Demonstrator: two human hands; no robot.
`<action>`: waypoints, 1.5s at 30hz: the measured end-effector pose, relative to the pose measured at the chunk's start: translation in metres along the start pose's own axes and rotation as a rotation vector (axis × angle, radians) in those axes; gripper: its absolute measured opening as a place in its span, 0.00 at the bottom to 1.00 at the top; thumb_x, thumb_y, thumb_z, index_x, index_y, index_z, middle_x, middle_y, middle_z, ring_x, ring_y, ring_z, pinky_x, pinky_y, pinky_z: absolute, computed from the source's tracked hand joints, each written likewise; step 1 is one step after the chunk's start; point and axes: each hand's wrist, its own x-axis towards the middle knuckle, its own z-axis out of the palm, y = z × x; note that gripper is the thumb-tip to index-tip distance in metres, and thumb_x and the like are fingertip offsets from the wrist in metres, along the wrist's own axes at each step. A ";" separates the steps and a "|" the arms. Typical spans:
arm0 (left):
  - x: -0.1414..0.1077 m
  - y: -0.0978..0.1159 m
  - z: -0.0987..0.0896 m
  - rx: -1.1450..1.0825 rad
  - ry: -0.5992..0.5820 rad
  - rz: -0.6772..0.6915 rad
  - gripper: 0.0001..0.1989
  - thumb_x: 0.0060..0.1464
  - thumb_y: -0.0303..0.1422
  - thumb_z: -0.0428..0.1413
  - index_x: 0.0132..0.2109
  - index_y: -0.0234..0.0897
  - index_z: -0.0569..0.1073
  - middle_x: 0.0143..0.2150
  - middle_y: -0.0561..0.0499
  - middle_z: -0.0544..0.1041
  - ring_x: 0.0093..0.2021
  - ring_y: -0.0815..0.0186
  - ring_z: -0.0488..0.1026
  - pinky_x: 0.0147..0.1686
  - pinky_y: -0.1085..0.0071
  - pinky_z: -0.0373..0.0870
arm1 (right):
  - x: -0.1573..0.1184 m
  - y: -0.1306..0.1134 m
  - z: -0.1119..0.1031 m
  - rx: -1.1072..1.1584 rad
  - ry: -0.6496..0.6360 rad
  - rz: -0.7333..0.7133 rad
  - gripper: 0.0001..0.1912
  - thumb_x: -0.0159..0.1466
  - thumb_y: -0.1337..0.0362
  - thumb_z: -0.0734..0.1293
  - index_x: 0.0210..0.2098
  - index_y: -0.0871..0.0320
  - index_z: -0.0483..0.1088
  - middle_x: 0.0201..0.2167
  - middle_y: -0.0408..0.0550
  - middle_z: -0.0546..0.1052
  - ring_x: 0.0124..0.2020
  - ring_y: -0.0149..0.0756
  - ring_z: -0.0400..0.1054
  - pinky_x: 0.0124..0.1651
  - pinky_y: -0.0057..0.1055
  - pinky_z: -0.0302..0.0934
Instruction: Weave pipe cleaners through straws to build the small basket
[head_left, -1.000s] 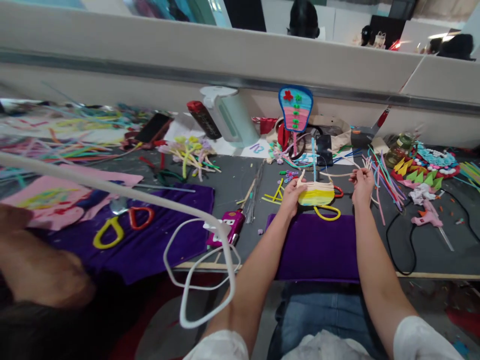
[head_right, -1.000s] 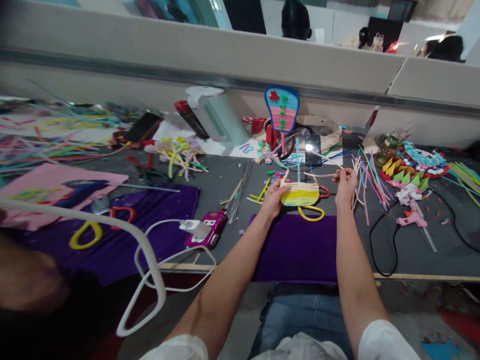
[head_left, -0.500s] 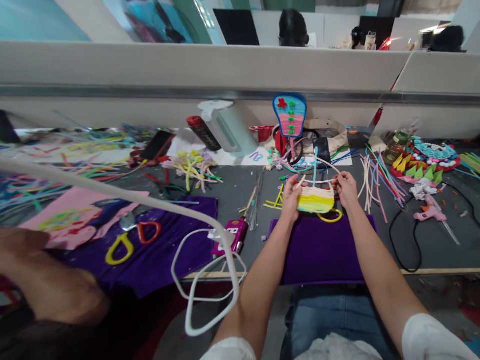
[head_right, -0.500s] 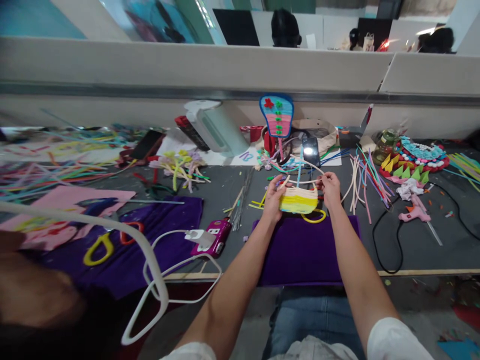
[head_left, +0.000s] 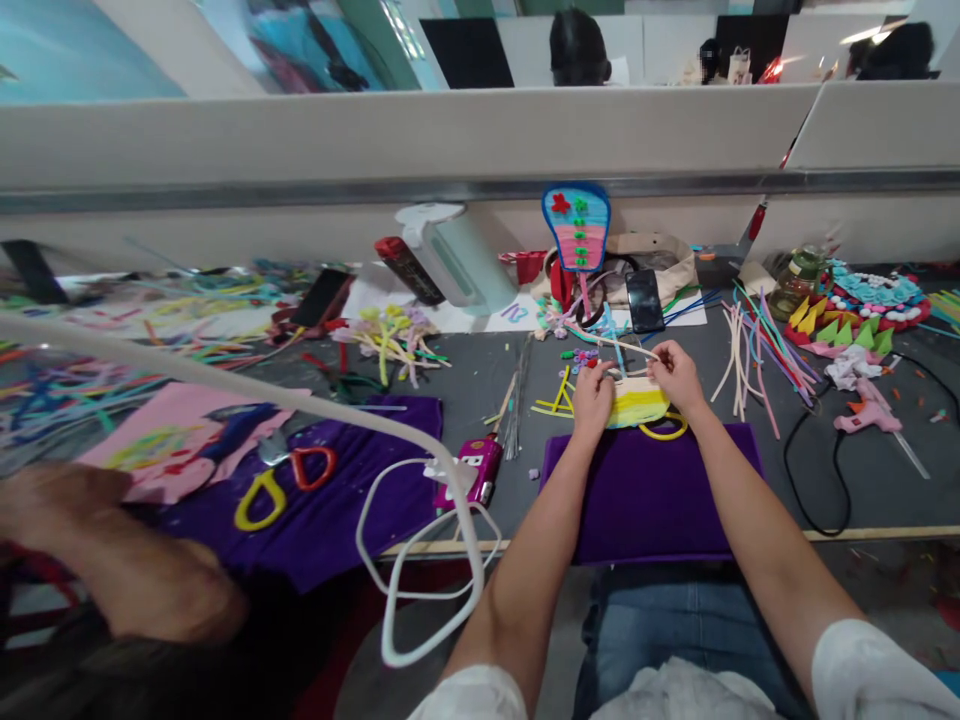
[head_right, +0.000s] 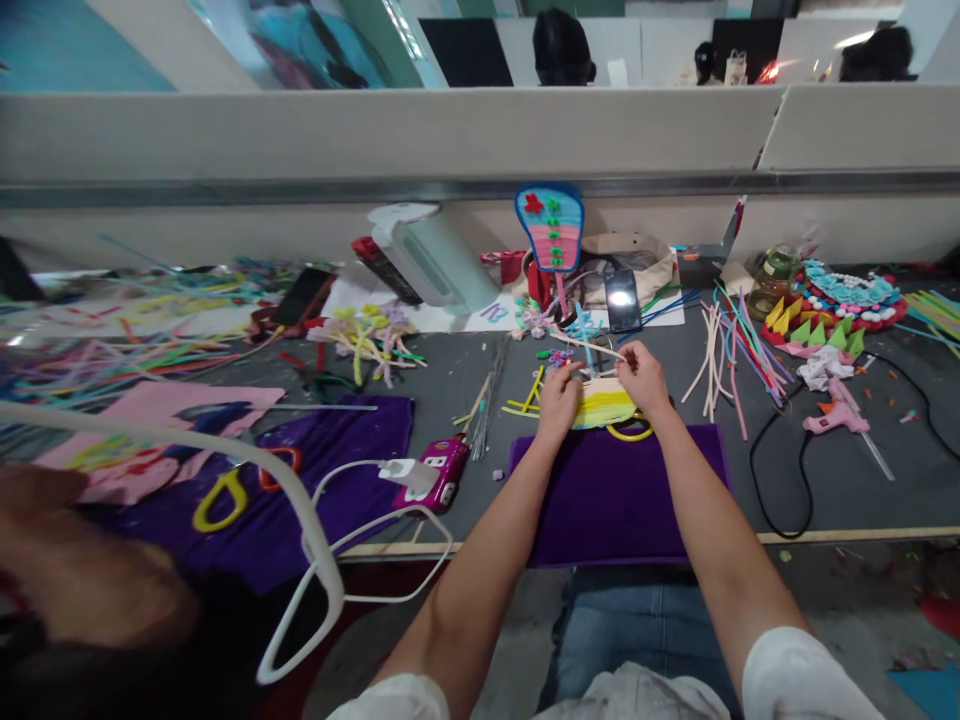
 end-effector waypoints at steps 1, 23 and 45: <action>-0.001 0.002 -0.001 0.040 -0.002 0.016 0.17 0.55 0.29 0.50 0.48 0.40 0.78 0.36 0.47 0.68 0.41 0.57 0.69 0.46 0.60 0.65 | -0.001 0.000 0.000 -0.032 -0.011 -0.014 0.04 0.55 0.66 0.64 0.31 0.54 0.67 0.25 0.37 0.73 0.25 0.29 0.68 0.33 0.26 0.63; -0.005 0.005 0.002 0.320 0.079 0.222 0.06 0.55 0.26 0.52 0.37 0.39 0.73 0.56 0.39 0.63 0.60 0.48 0.57 0.58 0.51 0.56 | -0.002 -0.009 -0.017 -0.520 0.035 -0.082 0.14 0.55 0.73 0.59 0.34 0.55 0.74 0.35 0.46 0.76 0.36 0.37 0.69 0.41 0.32 0.62; -0.014 0.029 0.001 -0.237 0.229 0.049 0.05 0.56 0.35 0.56 0.39 0.41 0.74 0.39 0.49 0.72 0.43 0.61 0.70 0.48 0.67 0.65 | -0.016 -0.011 0.009 -0.784 -0.258 -0.296 0.15 0.64 0.67 0.63 0.46 0.52 0.77 0.44 0.52 0.73 0.47 0.43 0.61 0.50 0.37 0.58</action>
